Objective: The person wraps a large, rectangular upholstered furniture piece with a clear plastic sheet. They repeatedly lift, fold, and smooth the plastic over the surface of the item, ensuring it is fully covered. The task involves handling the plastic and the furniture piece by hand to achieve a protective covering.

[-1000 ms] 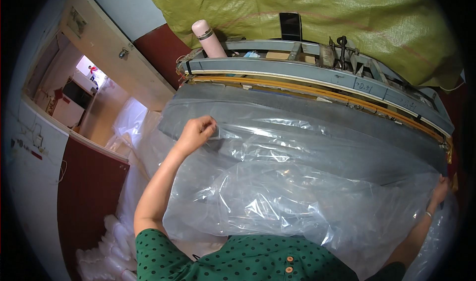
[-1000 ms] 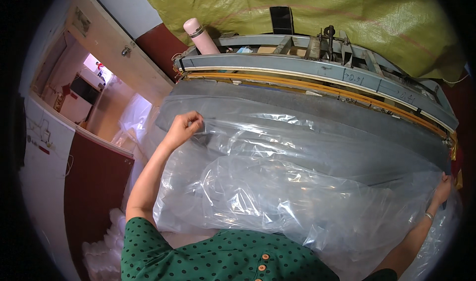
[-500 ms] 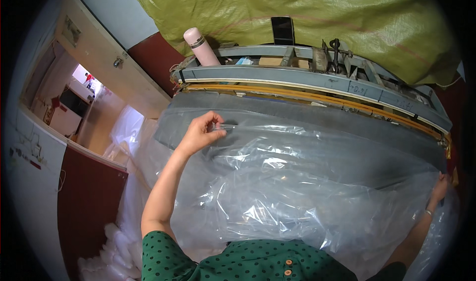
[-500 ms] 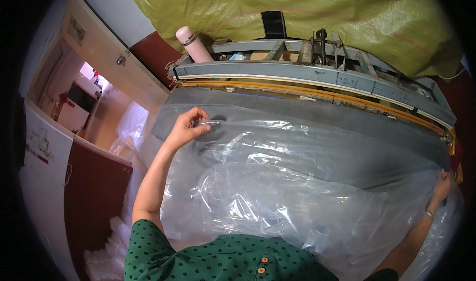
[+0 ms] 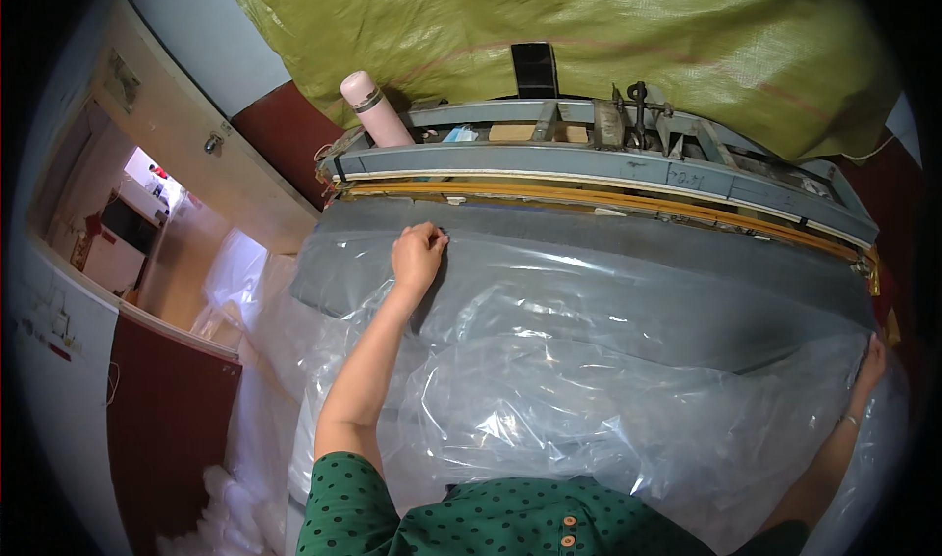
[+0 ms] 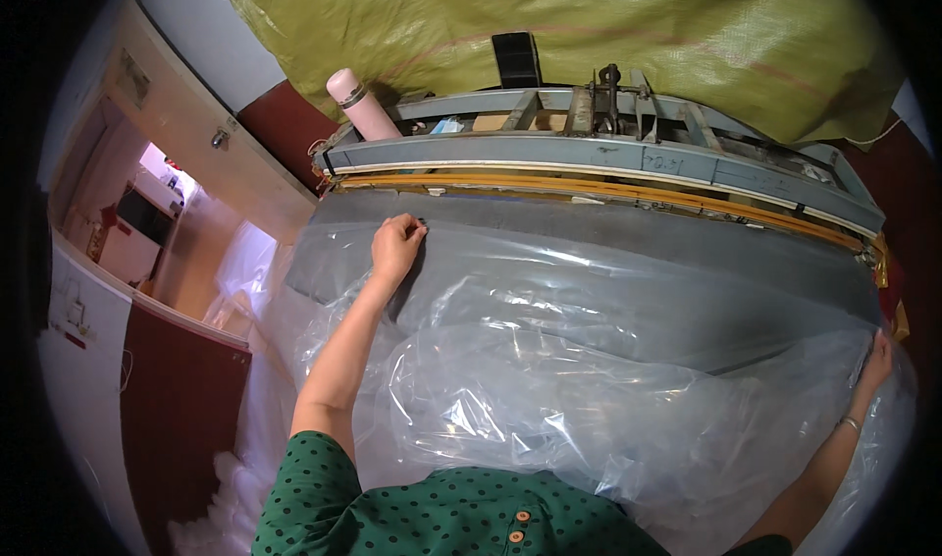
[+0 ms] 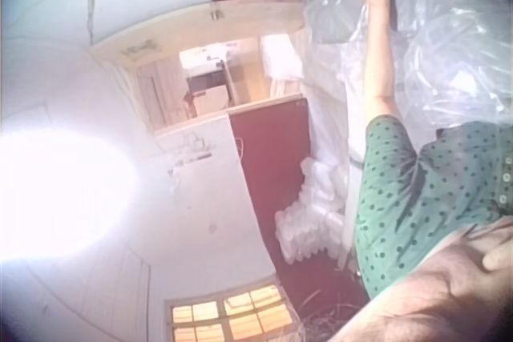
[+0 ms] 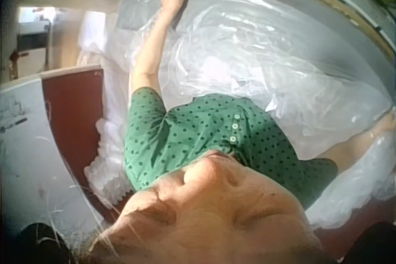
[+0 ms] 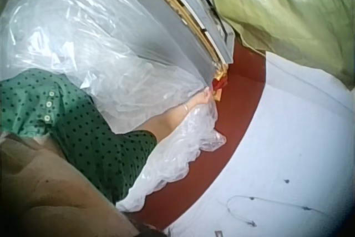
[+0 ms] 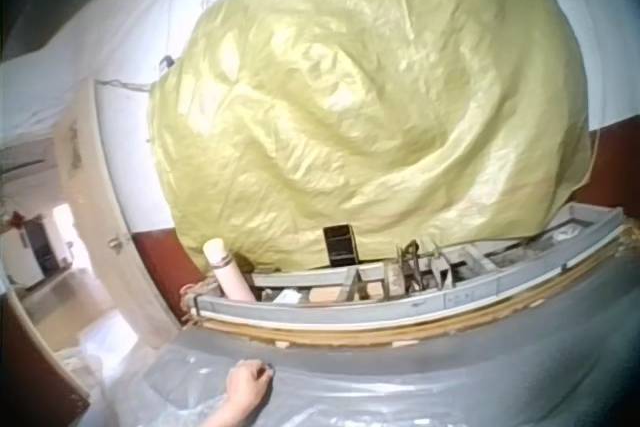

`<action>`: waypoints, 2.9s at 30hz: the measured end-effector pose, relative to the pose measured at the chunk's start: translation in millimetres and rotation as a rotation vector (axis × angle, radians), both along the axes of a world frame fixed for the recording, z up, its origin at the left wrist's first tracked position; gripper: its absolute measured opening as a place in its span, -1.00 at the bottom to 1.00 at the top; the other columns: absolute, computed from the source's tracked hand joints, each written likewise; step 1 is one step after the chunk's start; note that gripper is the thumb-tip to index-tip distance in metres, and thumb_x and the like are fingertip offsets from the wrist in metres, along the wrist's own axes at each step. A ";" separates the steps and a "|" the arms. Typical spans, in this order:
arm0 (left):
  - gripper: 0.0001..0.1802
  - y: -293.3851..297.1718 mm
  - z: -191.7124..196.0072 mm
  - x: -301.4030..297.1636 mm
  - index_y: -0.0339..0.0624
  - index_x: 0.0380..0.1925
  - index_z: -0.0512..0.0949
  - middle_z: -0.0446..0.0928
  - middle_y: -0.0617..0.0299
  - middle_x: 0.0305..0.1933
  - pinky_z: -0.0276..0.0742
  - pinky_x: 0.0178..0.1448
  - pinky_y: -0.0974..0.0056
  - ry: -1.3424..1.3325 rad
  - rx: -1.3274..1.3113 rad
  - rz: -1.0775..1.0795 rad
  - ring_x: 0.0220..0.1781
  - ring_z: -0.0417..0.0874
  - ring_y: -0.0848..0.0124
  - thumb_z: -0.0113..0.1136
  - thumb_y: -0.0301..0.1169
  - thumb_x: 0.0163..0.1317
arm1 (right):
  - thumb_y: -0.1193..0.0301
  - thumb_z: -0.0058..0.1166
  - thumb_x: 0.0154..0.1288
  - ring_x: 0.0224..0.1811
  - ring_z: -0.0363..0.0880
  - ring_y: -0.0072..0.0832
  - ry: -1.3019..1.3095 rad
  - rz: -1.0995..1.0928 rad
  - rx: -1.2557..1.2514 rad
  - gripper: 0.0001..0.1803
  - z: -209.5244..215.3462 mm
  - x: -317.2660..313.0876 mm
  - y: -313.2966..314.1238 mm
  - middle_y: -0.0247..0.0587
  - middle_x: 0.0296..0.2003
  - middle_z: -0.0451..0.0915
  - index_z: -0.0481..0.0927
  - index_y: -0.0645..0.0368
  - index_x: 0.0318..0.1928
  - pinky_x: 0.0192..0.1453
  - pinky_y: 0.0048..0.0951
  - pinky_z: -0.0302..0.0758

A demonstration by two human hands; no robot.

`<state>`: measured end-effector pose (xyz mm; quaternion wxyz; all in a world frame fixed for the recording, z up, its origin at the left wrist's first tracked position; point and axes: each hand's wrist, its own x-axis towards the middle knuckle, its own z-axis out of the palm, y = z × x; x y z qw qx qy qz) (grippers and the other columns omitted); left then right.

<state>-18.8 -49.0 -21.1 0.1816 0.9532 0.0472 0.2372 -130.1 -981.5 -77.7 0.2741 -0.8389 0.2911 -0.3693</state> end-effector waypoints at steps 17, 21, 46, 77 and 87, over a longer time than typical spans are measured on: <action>-0.89 23.0 8.8 36.2 -0.14 -0.46 0.35 0.27 0.43 -0.54 0.18 -0.43 0.49 -0.375 -0.938 -0.048 -0.51 0.22 0.64 -0.04 -0.40 0.23 | 0.26 0.00 0.25 -0.41 0.47 -0.41 -0.307 -0.168 -0.161 -0.75 4.7 99.5 45.4 -0.17 -0.48 0.54 0.53 0.21 -0.36 -0.23 -0.32 0.40; -0.85 102.5 -47.6 61.6 -0.11 -0.49 0.31 0.20 0.48 -0.59 0.08 -0.53 0.52 -0.440 -0.719 0.068 -0.58 0.15 0.68 0.00 -0.39 0.24 | 0.27 0.03 0.25 -0.43 0.42 -0.48 -0.237 0.058 -0.009 -0.73 -5.8 152.4 142.2 -0.18 -0.52 0.50 0.47 0.25 -0.39 -0.25 -0.39 0.38; -0.86 81.1 -55.0 114.3 -0.17 -0.27 0.34 0.38 0.34 -0.37 0.35 -0.41 0.46 -0.438 -1.099 0.062 -0.41 0.37 0.57 0.03 -0.42 0.21 | 0.49 -0.05 0.21 -0.46 0.48 -0.56 -0.544 0.029 0.421 -0.88 -1.4 167.0 97.8 -0.28 -0.43 0.51 0.42 0.19 -0.23 -0.39 -0.49 0.47; -0.83 67.8 59.0 -185.1 -0.13 -0.45 0.52 0.53 0.10 -0.48 0.41 -0.32 0.13 0.726 0.216 -0.574 -0.41 0.52 0.08 0.20 -0.28 0.06 | 0.25 0.22 0.02 -0.54 0.40 -0.50 0.127 0.750 -0.081 -0.72 70.0 84.9 415.2 -0.20 -0.61 0.49 0.52 0.22 -0.49 -0.42 -0.43 0.36; -0.82 207.1 29.0 -154.9 -0.04 -0.33 0.59 0.58 0.05 -0.32 0.47 -0.19 0.07 0.672 0.559 -0.064 -0.26 0.58 0.06 0.06 -0.36 0.05 | 0.25 0.14 0.11 -0.53 0.42 -0.53 0.390 -0.198 -0.362 -0.74 48.6 -87.5 54.2 -0.25 -0.59 0.53 0.52 0.21 -0.50 -0.42 -0.47 0.37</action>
